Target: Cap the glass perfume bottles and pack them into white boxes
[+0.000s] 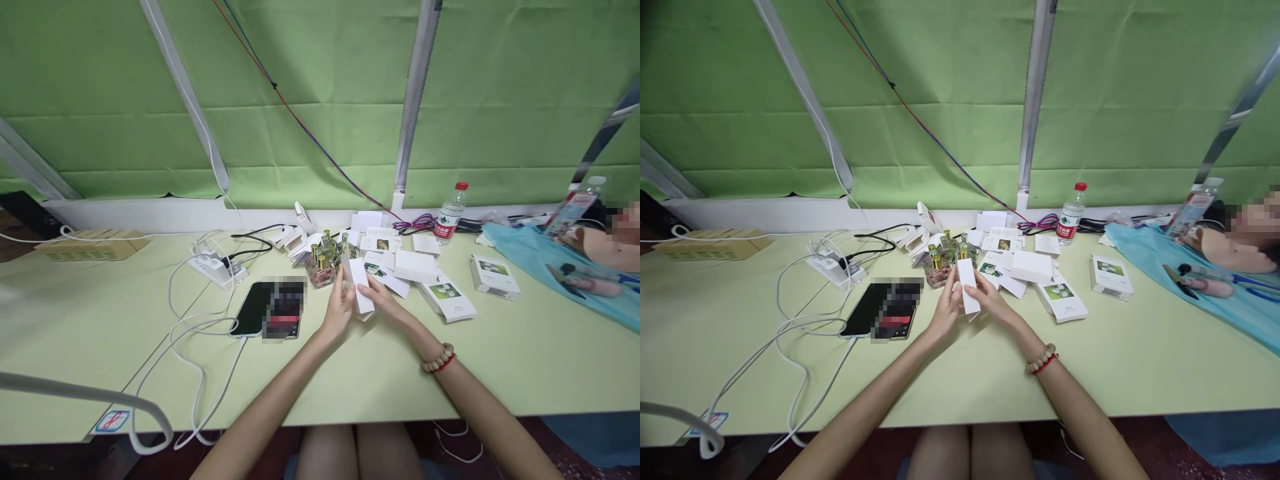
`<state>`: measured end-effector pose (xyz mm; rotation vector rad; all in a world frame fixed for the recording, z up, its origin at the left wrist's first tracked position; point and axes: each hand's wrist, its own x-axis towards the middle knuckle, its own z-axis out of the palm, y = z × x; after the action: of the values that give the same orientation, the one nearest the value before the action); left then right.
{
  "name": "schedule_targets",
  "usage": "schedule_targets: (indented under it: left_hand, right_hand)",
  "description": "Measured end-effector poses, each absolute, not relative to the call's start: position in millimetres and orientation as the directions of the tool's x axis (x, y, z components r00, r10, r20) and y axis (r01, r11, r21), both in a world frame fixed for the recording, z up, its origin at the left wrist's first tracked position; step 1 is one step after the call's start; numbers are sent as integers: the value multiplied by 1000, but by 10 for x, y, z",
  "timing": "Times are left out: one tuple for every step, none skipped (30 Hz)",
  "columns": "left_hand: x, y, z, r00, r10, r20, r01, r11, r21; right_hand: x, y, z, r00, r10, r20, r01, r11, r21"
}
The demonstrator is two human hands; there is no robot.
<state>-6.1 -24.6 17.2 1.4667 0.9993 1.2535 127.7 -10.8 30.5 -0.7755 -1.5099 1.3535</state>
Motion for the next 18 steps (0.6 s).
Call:
schedule_targets:
  left_hand:
    - [-61, -255, 187, 157, 959, 235, 19, -241, 970]
    - [-60, -263, 202, 163, 956, 245, 29, -253, 967]
    - [-60, -268, 216, 167, 951, 258, 39, -268, 963]
    - [-60, -272, 227, 169, 948, 271, 46, -282, 958]
    - [-61, -272, 235, 171, 945, 279, 49, -291, 955]
    - [-62, -268, 238, 170, 944, 283, 49, -294, 954]
    - [-65, -261, 237, 173, 944, 280, 48, -291, 955]
    - [-70, -251, 230, 181, 945, 273, 47, -285, 957]
    - [-77, -239, 220, 186, 946, 267, 53, -281, 958]
    - [-86, -224, 207, 187, 945, 270, 72, -287, 955]
    - [-98, -209, 193, 181, 941, 286, 107, -308, 945]
    - [-112, -195, 182, 168, 934, 315, 160, -341, 926]
    - [-127, -182, 174, 156, 923, 353, 230, -382, 895]
    - [-145, -173, 172, 152, 910, 386, 304, -415, 858]
    - [-163, -167, 176, 157, 902, 403, 376, -432, 820]
    - [-182, -164, 186, 166, 901, 401, 444, -432, 785]
    - [-202, -162, 201, 174, 904, 390, 506, -422, 752]
    - [-221, -161, 217, 177, 907, 382, 558, -413, 720]
  right_hand:
    - [1273, -109, 305, -366, 903, 224, -129, 190, -973]
    - [1269, -109, 304, -367, 903, 223, -131, 187, -974]
    - [1267, -107, 301, -368, 903, 221, -130, 186, -974]
    - [1266, -102, 297, -366, 904, 220, -128, 185, -974]
    - [1266, -94, 290, -365, 905, 218, -124, 185, -975]
    - [1267, -84, 281, -363, 907, 215, -122, 183, -976]
    - [1269, -74, 272, -362, 908, 212, -123, 179, -976]
    - [1270, -64, 263, -362, 908, 208, -128, 173, -977]
    - [1270, -56, 256, -367, 908, 202, -135, 163, -977]
    - [1267, -52, 253, -373, 907, 195, -145, 151, -978]
    - [1260, -51, 254, -377, 906, 191, -156, 141, -978]
    - [1249, -53, 258, -382, 905, 186, -165, 132, -977]
    - [1235, -57, 266, -381, 907, 183, -173, 124, -977]
    - [1218, -62, 274, -373, 911, 179, -180, 118, -977]
    - [1200, -66, 283, -360, 917, 174, -185, 113, -976]
    - [1185, -68, 292, -339, 926, 167, -189, 107, -976]
    - [1174, -68, 300, -313, 936, 159, -193, 101, -976]
    - [1169, -68, 309, -282, 949, 144, -198, 90, -976]
